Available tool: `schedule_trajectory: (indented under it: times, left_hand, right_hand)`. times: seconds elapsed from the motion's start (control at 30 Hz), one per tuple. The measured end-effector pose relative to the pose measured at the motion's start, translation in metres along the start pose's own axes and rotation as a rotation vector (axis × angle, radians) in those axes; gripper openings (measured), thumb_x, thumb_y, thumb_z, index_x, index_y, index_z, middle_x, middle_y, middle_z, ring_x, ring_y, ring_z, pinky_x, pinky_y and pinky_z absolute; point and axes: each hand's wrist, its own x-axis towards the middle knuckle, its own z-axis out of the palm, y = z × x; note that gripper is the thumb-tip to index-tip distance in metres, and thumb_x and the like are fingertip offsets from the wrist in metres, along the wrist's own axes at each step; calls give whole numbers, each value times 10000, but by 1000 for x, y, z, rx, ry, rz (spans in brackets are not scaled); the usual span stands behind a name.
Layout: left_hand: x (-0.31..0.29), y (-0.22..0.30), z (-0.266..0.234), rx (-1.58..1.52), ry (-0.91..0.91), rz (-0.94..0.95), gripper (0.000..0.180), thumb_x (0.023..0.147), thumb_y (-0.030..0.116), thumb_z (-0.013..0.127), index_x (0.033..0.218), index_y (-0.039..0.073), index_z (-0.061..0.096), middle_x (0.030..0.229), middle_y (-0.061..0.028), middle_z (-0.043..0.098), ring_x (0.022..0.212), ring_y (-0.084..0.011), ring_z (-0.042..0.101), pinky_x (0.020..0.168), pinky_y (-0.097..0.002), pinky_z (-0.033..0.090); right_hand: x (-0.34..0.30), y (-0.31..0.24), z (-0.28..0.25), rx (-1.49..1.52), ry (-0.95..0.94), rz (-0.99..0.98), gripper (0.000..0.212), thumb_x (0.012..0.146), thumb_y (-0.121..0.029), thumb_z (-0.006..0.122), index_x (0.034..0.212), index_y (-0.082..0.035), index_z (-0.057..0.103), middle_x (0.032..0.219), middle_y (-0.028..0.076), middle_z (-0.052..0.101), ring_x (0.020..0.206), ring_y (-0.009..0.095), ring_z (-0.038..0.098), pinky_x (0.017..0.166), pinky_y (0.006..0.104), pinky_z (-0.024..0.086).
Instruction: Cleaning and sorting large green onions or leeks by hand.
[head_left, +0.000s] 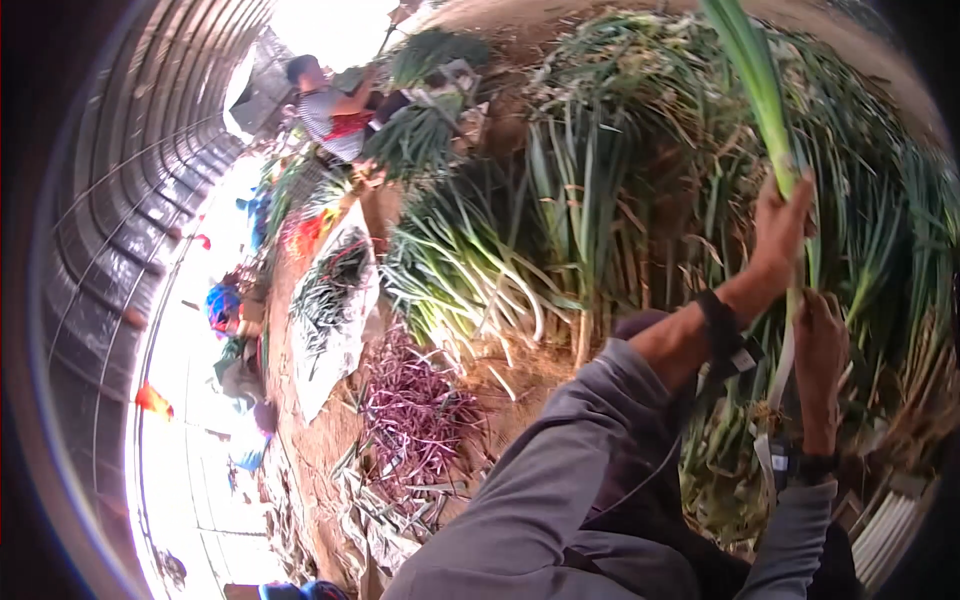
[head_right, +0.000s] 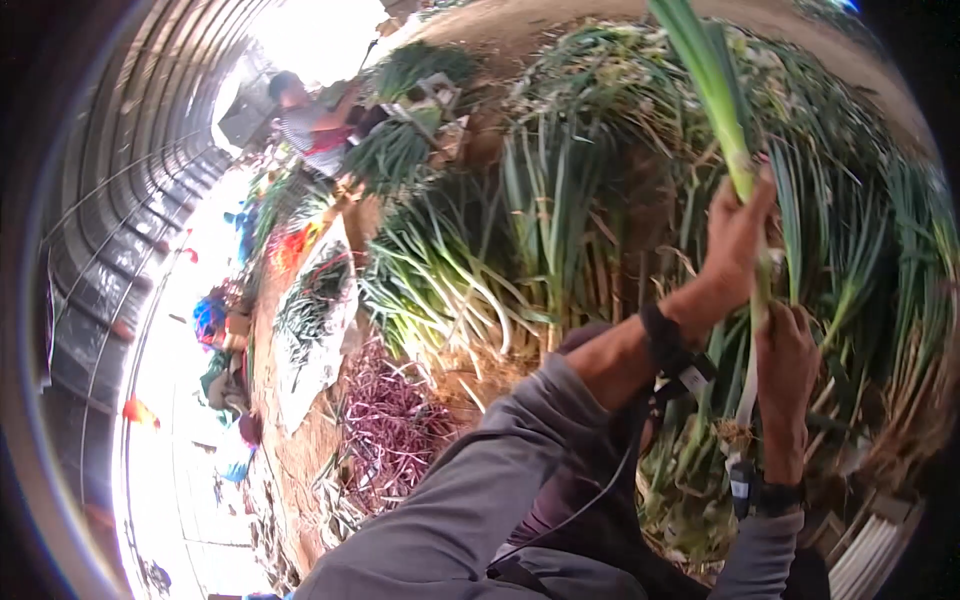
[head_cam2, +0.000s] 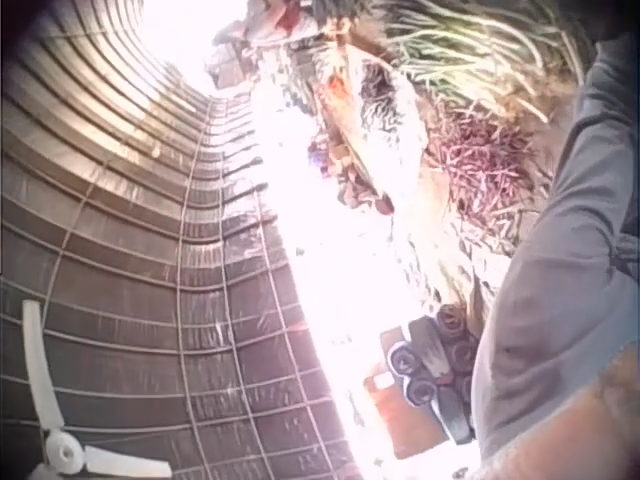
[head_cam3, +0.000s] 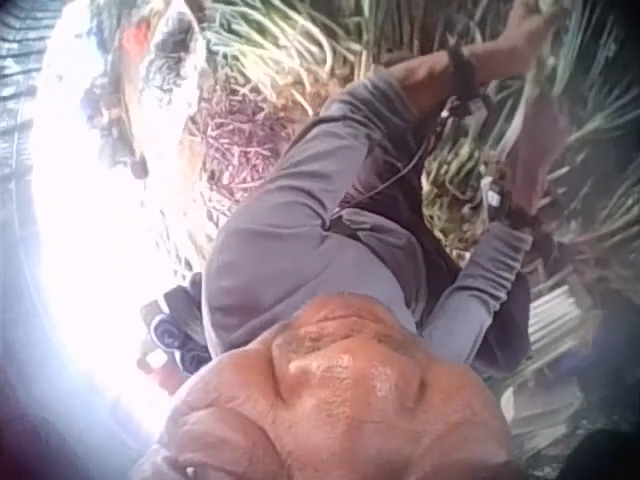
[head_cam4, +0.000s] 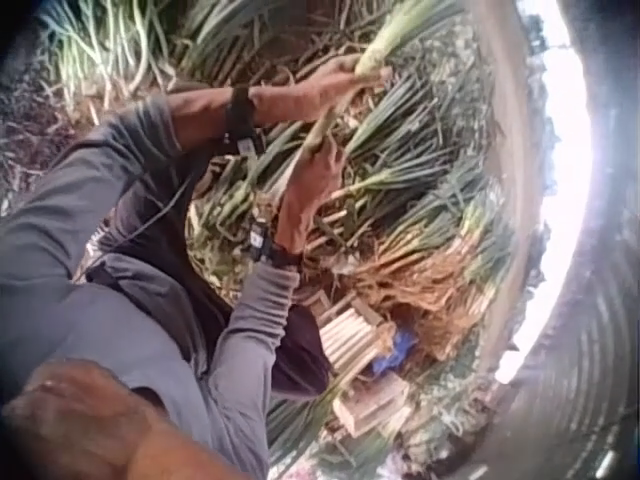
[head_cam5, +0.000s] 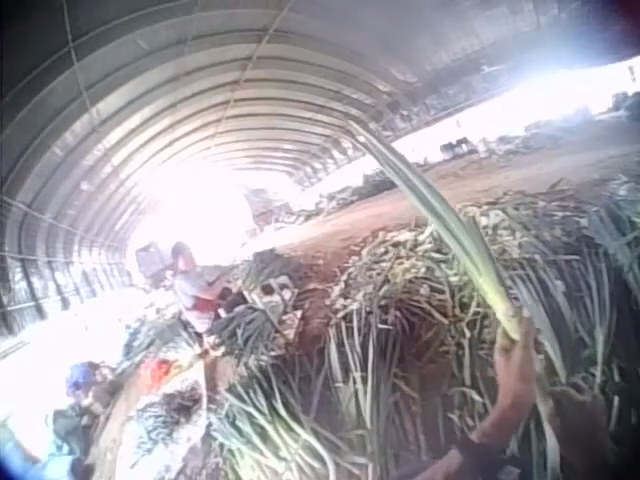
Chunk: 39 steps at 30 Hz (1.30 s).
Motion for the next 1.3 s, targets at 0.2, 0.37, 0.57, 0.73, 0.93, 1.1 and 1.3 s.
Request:
schedule_trajectory:
  times: [0.2,0.37,0.57,0.73,0.93,1.1,1.3]
  left_hand:
    - [-7,8,-2,84,-98,81,316,978,415,601,1037,118,512,681,69,429,554,-26,416,455,-215,382]
    - [-4,10,0,126,-129,60,353,979,444,590,1007,105,496,663,58,431,505,-36,442,430,-223,395]
    - [-10,17,4,119,-251,39,389,1001,472,537,885,111,451,650,34,437,507,-67,458,445,-249,397]
    - [-18,14,8,92,-286,28,409,1001,486,528,859,112,439,639,23,463,507,-93,502,442,-263,402]
    - [-25,1,25,64,-263,-107,387,999,478,538,886,110,497,685,19,475,552,-82,505,460,-276,411]
    - [-1,9,-6,62,-251,-66,457,945,562,580,993,109,610,713,10,515,584,-99,505,503,-299,422]
    - [-8,31,-2,18,-393,-116,764,955,616,517,1402,-1,463,700,24,443,540,-90,428,515,-284,435]
  right_hand:
    - [2,21,26,-27,36,7,142,914,-120,565,1023,-41,609,1000,156,638,917,397,629,756,482,507]
    - [5,26,26,43,74,5,97,893,-92,559,965,-33,589,928,166,631,860,376,631,732,446,506]
    - [2,6,10,287,-13,257,94,877,-68,548,945,-9,575,775,166,591,603,308,611,573,396,484]
    - [-6,31,13,316,17,130,95,907,-96,547,934,-10,580,692,106,555,519,169,561,484,330,431]
    - [-32,83,23,783,36,252,166,962,-235,601,976,-76,645,671,-61,492,526,27,410,467,214,310]
    - [-14,56,29,1169,-49,-32,408,856,-154,708,1230,-33,599,1114,75,672,1025,135,625,780,285,519]
    - [-9,29,9,1014,-122,545,239,944,-225,645,896,9,644,641,12,555,554,91,534,510,269,422]
